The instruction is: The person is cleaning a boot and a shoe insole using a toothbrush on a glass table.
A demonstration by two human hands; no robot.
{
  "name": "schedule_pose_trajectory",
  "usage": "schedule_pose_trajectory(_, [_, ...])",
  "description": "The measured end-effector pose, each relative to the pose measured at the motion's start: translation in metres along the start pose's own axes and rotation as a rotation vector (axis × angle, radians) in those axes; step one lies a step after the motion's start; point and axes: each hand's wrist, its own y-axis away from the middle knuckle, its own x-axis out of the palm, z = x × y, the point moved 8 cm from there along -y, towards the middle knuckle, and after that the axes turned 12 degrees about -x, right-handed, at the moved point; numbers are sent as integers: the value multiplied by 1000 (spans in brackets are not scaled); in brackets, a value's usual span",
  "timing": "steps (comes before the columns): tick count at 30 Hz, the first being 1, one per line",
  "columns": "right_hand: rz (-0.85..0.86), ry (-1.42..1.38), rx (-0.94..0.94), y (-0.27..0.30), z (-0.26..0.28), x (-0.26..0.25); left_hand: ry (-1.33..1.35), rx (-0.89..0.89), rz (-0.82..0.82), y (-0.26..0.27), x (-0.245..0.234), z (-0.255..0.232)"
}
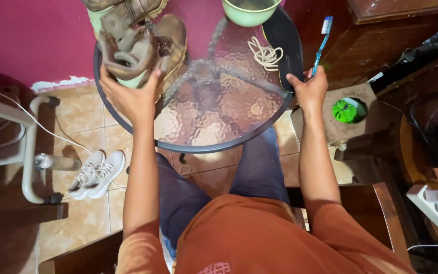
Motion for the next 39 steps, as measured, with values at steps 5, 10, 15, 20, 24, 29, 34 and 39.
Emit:
schedule_pose_trajectory(5, [-28,-48,-37,-6,18,-7,-49,28,60,15,-7,14])
schedule_pose_trajectory(10, [-153,-63,-238,-11,54,-26,110,-166,183,19,4,24])
schedule_pose_trajectory(15, [-248,-61,-597,-9,118,-65,103,-141,197,22,2,19])
schedule_pose_trajectory(20, [-247,-400,-573,-4,152,-87,15,-114,182,15,7,13])
schedule_pose_trajectory(24, [-263,-733,-539,15,191,-94,-226,-147,5,29,-5,-3])
schedule_pose_trajectory(29, [-268,-707,-415,90,225,-56,549,-111,437,123,8,-52])
schedule_pose_trajectory(34, [-79,-832,-180,165,196,18,796,-574,957,195,64,-29])
schedule_pose_trajectory(39, [205,-763,-128,166,173,23,404,-361,1031,157,63,20])
